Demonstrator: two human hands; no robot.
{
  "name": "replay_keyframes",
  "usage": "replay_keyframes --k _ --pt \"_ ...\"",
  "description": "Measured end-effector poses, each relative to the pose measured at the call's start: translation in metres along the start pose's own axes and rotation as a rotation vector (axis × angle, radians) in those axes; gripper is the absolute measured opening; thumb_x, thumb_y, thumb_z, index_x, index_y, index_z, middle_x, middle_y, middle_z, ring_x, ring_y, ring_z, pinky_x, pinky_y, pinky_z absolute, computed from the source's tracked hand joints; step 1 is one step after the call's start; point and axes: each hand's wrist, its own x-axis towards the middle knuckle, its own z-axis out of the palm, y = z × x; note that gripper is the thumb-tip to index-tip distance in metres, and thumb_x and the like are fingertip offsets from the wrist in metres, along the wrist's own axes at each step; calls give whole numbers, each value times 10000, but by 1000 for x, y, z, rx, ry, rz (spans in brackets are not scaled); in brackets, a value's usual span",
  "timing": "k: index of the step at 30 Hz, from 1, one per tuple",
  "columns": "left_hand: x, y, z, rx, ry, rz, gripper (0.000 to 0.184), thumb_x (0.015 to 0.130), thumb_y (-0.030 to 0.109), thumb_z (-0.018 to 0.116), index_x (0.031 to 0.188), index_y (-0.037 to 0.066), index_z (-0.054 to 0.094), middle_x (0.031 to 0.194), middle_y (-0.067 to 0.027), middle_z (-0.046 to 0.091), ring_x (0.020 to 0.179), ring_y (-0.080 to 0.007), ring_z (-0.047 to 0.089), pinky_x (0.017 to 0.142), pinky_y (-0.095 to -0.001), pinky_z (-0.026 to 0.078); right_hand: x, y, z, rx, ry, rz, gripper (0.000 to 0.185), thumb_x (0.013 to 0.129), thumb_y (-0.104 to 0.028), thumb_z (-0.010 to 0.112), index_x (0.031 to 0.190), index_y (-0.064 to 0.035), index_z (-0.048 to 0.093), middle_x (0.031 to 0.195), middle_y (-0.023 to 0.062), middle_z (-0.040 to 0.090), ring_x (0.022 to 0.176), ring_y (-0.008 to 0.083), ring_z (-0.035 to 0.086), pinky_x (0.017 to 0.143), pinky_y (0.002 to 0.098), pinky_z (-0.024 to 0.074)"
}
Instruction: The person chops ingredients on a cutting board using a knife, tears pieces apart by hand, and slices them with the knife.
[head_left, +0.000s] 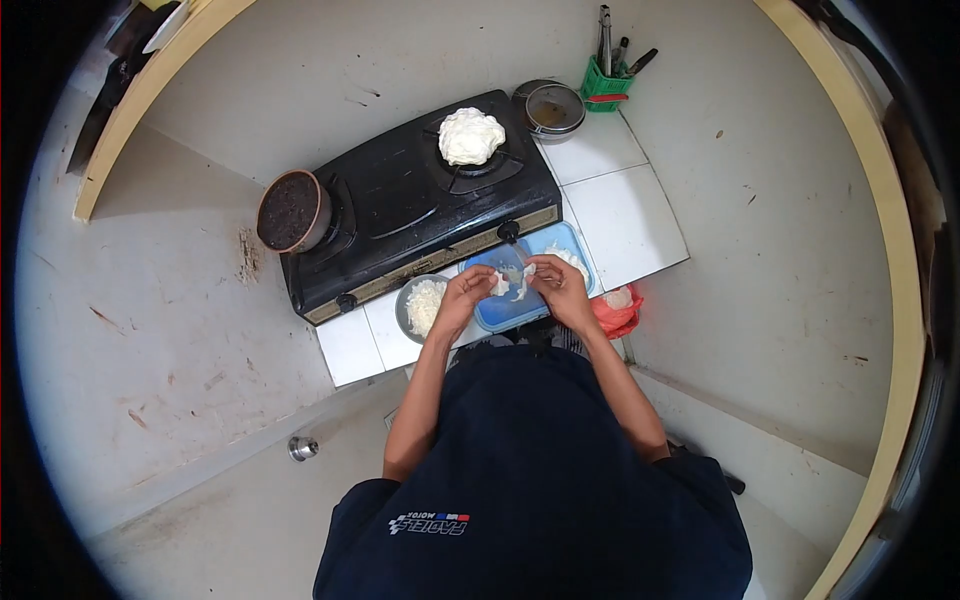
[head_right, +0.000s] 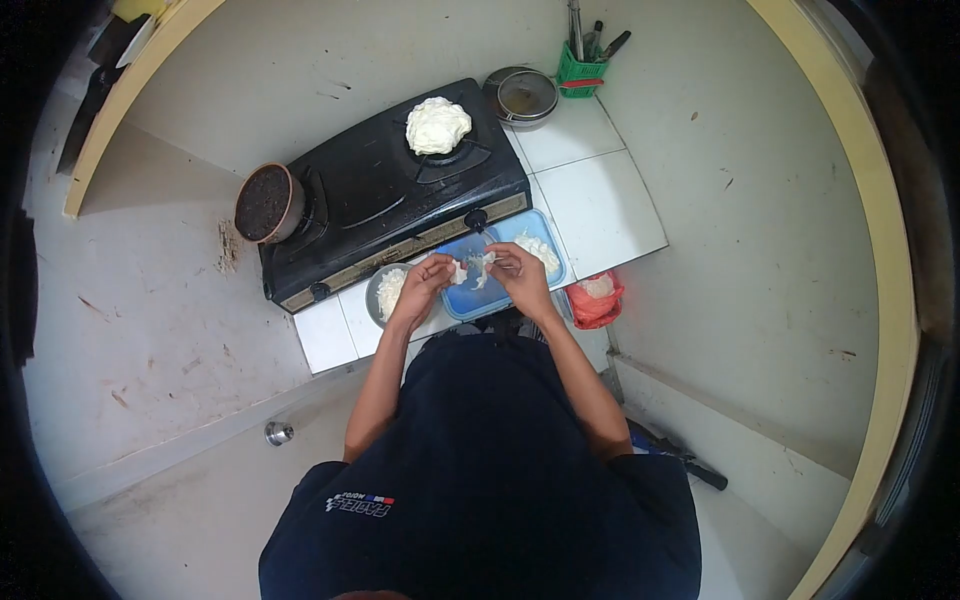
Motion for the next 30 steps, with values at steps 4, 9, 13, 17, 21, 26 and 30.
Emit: replay_keyframes --k 4,9,13,17,21,26,30 --pt "-1 2 11 -104 -12 -71 236 1005 190 670 1191 46 669 1142 -36 663 1049 -120 618 941 -291 483 -6 -4 12 78 -4 -26 282 914 58 683 1190 0 666 1090 66 712 1020 153 686 886 282 547" --pt "-3 4 21 -121 -46 -62 201 1003 172 675 1155 41 668 1176 -32 635 1024 -115 614 906 -279 496 -12 -15 16 81 -37 -27 268 923 75 645 1181 6 671 1113 80 718 1049 150 677 914 288 536" --pt "0 -3 18 -69 -49 -84 155 1004 172 675 1114 65 654 1151 -22 628 1065 -107 599 920 -290 497 -9 -1 14 -51 -17 -75 273 914 86 628 1167 1 690 1107 72 721 1029 138 669 896 286 533" --pt "1 -7 17 4 -57 -54 153 1002 166 676 1113 64 654 1111 -15 642 1042 -104 604 912 -284 494 -11 3 15 57 -25 -51 308 898 97 619 1171 -13 710 1070 52 724 961 119 653 869 278 525" --pt "1 -3 21 28 -25 6 167 982 163 703 1097 44 677 1073 -6 664 972 -83 606 836 -247 490 -13 1 11 -38 -51 -78 313 913 88 607 1189 -16 710 1096 59 707 984 130 648 869 269 520" --pt "2 4 23 135 7 85 164 978 147 703 1093 32 680 1038 -20 681 904 -85 626 800 -255 506 -15 1 12 88 -62 -125 278 963 27 617 1230 -13 683 1185 85 662 1075 158 652 921 293 528" --pt "6 -4 23 189 -9 145 152 974 134 704 1067 14 701 979 -23 702 859 -83 633 783 -255 512 -18 -8 17 47 -31 -64 264 969 -46 683 1228 -1 669 1194 98 651 1096 162 655 951 314 538"
